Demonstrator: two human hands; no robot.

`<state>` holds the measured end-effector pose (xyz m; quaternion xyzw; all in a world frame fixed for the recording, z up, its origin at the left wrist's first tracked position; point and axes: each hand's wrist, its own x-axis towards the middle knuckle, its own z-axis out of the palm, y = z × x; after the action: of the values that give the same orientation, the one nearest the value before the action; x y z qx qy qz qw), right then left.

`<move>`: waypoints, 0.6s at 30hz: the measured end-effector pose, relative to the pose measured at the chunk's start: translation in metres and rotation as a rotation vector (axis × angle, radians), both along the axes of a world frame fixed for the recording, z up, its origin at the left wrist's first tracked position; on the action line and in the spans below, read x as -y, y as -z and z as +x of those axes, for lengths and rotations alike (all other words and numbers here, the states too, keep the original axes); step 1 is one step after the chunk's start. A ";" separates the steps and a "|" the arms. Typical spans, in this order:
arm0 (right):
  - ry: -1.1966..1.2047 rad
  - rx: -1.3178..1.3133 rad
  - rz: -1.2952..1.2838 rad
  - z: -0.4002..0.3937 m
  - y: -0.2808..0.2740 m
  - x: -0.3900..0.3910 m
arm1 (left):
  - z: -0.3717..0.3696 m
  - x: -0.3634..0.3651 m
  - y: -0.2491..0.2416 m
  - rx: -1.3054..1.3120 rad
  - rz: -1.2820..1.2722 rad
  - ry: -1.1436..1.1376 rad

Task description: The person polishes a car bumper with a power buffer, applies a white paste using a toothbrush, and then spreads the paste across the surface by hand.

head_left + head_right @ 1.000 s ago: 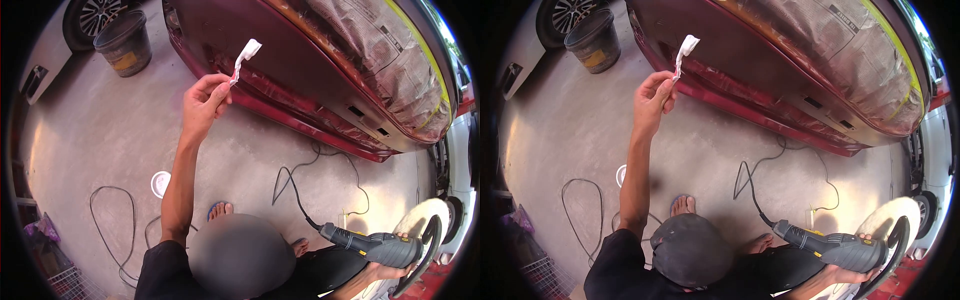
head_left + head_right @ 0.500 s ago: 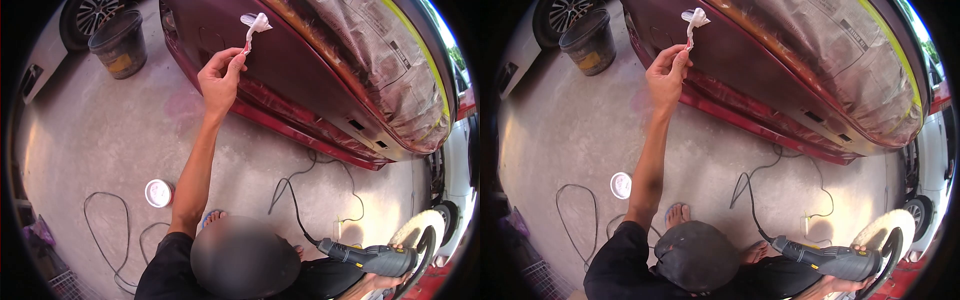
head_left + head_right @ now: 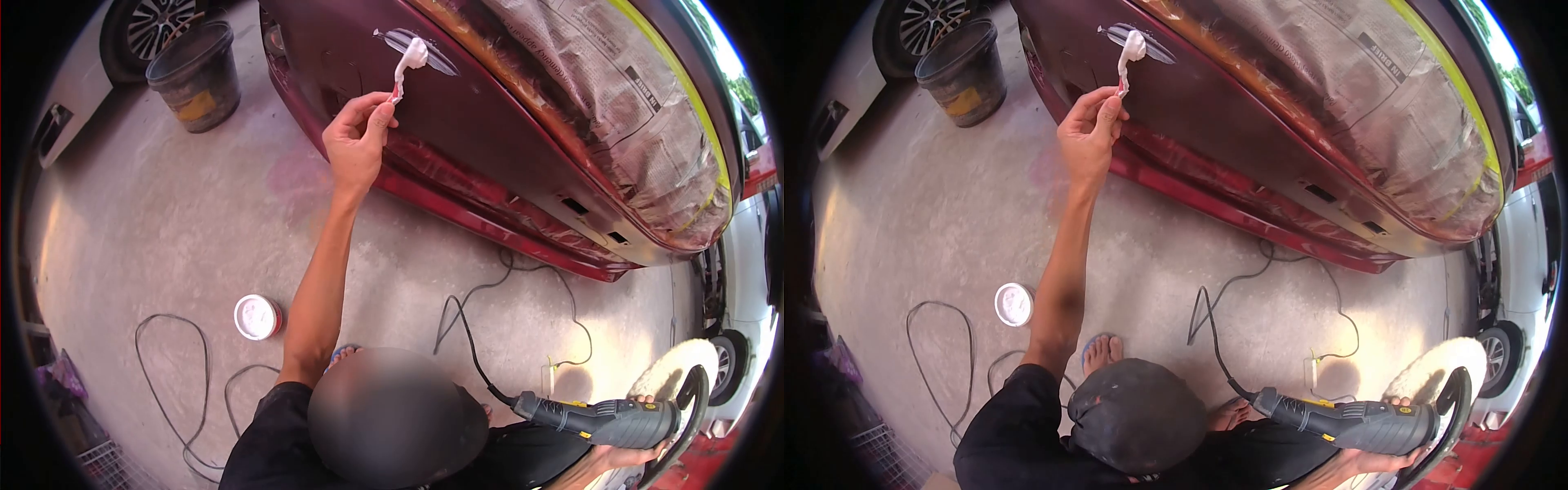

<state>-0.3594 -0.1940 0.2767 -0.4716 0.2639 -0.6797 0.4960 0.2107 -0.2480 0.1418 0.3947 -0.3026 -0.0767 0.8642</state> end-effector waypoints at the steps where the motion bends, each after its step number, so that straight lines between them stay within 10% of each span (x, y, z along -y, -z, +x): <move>1: -0.008 0.010 -0.003 -0.001 0.001 0.000 | -0.018 0.005 0.002 0.042 -0.016 0.034; 9: 0.280 -0.031 0.005 0.004 -0.005 -0.004 | -0.054 0.020 0.003 -0.040 -0.052 0.057; 18: 0.038 -0.052 -0.106 -0.036 -0.008 -0.008 | -0.137 0.058 0.023 0.090 -0.093 -0.056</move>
<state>-0.3957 -0.1864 0.2848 -0.5097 0.2492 -0.6895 0.4503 0.0733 -0.3059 0.1188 0.3657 -0.3331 -0.0207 0.8689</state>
